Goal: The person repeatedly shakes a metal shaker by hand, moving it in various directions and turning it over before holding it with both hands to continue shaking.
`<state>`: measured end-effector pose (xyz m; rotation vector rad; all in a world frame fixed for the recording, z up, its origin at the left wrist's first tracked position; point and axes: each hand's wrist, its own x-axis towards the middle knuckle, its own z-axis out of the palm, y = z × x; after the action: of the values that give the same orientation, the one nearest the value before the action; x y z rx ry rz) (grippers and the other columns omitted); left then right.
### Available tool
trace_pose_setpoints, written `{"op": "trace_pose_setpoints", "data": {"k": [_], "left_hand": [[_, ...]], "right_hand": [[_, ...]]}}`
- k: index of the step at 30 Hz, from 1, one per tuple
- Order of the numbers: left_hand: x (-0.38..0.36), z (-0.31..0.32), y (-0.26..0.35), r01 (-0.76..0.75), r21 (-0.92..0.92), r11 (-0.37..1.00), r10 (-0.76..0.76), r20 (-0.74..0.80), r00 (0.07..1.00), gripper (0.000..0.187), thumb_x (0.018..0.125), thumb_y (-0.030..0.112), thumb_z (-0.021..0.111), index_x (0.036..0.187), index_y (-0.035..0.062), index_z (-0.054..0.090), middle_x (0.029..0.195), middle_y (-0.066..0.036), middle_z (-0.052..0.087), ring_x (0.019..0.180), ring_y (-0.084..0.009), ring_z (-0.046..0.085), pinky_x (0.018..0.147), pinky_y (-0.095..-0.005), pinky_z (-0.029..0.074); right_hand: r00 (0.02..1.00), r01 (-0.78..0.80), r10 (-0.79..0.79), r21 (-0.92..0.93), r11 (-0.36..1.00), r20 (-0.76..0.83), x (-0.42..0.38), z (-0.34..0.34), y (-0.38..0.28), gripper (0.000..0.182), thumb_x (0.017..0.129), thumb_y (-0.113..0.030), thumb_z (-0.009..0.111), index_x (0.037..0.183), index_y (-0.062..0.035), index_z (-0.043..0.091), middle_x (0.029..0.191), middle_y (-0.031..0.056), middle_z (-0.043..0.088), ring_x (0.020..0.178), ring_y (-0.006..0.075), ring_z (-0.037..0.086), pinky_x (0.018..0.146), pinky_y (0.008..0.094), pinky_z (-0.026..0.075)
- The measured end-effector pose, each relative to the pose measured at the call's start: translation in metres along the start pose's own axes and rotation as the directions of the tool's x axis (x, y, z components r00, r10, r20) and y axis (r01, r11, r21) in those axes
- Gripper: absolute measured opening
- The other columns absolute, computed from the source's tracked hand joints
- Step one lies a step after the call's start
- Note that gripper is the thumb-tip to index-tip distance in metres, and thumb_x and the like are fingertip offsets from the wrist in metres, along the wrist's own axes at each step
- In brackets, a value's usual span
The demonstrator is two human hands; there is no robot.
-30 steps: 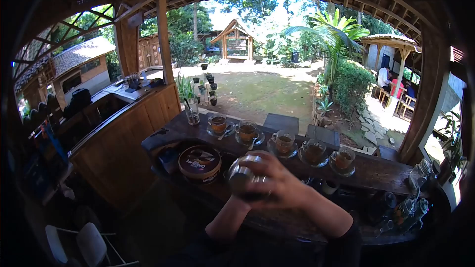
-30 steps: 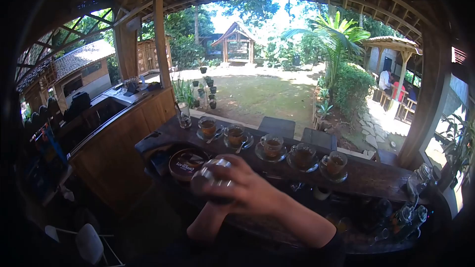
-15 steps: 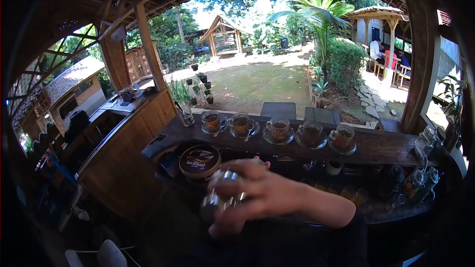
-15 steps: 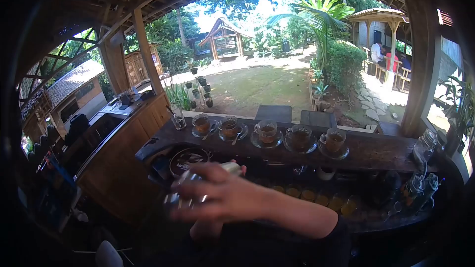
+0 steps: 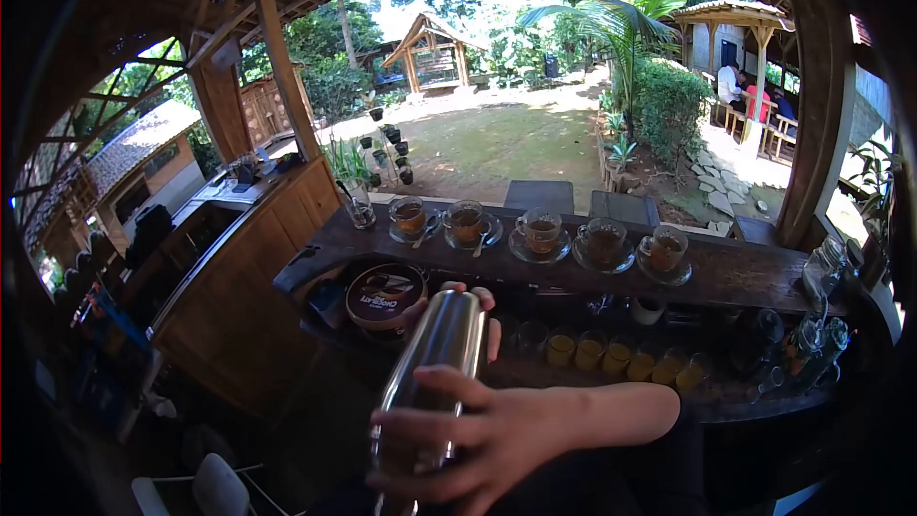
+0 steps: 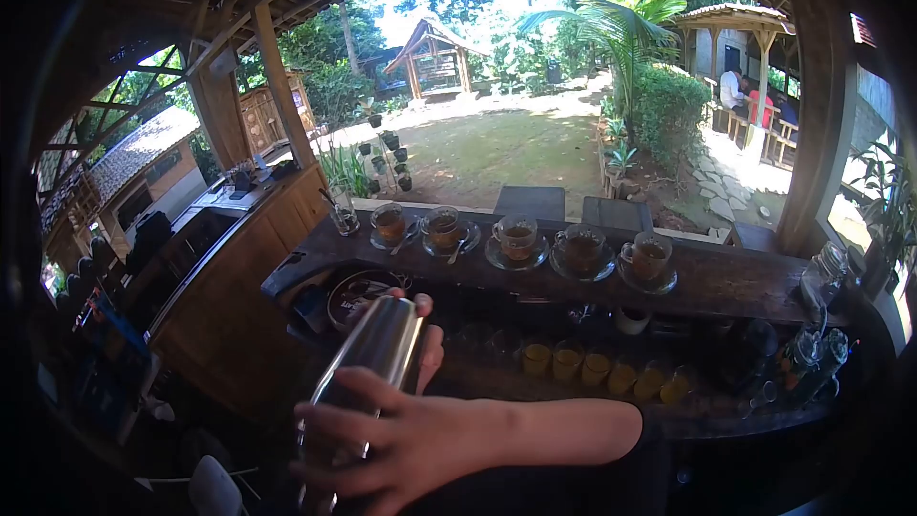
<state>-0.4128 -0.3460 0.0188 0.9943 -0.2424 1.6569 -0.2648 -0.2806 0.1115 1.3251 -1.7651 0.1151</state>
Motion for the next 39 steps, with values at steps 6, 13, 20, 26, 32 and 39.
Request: {"op": "trace_pose_setpoints", "data": {"k": [6,13,20,26,32,39], "left_hand": [[-0.023,-0.064,-0.010,-0.080,-0.218,0.973,-0.022,-0.430,0.903,0.047,0.087,0.040,0.052,0.128,0.0187,0.042,0.124,-0.013,0.046,0.110,-0.0409,0.045,0.085,-0.0444,0.048],[0.013,0.035,-0.006,0.055,0.073,0.996,-0.029,-0.310,0.950,0.052,0.090,0.045,0.045,0.134,0.0183,0.036,0.132,-0.013,0.035,0.092,-0.0430,0.052,0.072,-0.0458,0.052],[0.008,-0.019,-0.028,-0.232,0.018,0.972,0.190,-0.639,0.745,0.034,0.087,0.032,0.053,0.113,0.0105,0.050,0.110,-0.008,0.054,0.086,-0.0189,0.061,0.067,-0.0346,0.056],[-0.011,-0.003,-0.001,0.022,-0.014,1.000,-0.026,-0.339,0.941,0.042,0.088,0.045,0.048,0.117,0.0151,0.048,0.113,-0.014,0.049,0.085,-0.0327,0.059,0.072,-0.0438,0.055],[-0.011,-0.007,-0.011,-0.017,-0.052,0.998,0.007,-0.181,0.984,0.052,0.090,0.052,0.040,0.126,0.0139,0.040,0.120,-0.019,0.041,0.092,-0.0399,0.054,0.069,-0.0449,0.054],[-0.007,-0.022,-0.038,-0.042,-0.293,0.955,-0.088,-0.416,0.905,0.041,0.089,0.041,0.047,0.117,0.0112,0.049,0.116,-0.009,0.051,0.091,-0.0304,0.058,0.070,-0.0386,0.054]], "right_hand": [[0.845,-0.458,0.508,0.262,0.849,-0.167,-0.051,-0.004,0.061,0.075,0.064,-0.022,0.080,0.127,-0.0233,0.040,0.123,0.0177,0.048,0.115,0.0387,0.046,0.089,0.0496,0.042],[0.991,0.005,-0.014,-0.070,0.998,-0.132,-0.006,-0.003,0.008,0.059,0.064,-0.025,0.076,0.118,-0.0230,0.052,0.124,0.0065,0.049,0.113,0.0308,0.049,0.091,0.0524,0.037],[0.856,-0.489,0.500,0.109,0.866,-0.134,-0.058,0.004,0.050,0.076,0.058,-0.023,0.081,0.124,-0.0144,0.046,0.126,0.0140,0.047,0.115,0.0347,0.046,0.095,0.0474,0.037],[0.983,-0.172,0.174,0.039,0.984,-0.060,-0.016,0.017,0.012,0.061,0.072,-0.023,0.067,0.126,-0.0279,0.039,0.129,0.0046,0.045,0.118,0.0347,0.045,0.093,0.0533,0.036],[0.988,-0.150,0.152,0.055,0.987,-0.035,-0.015,0.012,0.020,0.058,0.068,-0.017,0.067,0.120,-0.0339,0.048,0.129,0.0029,0.044,0.119,0.0376,0.042,0.094,0.0551,0.036],[0.879,-0.475,0.474,0.015,0.880,0.060,-0.034,0.004,0.026,0.077,0.064,-0.020,0.074,0.131,-0.0268,0.036,0.132,0.0131,0.040,0.119,0.0383,0.041,0.093,0.0520,0.039]]}}
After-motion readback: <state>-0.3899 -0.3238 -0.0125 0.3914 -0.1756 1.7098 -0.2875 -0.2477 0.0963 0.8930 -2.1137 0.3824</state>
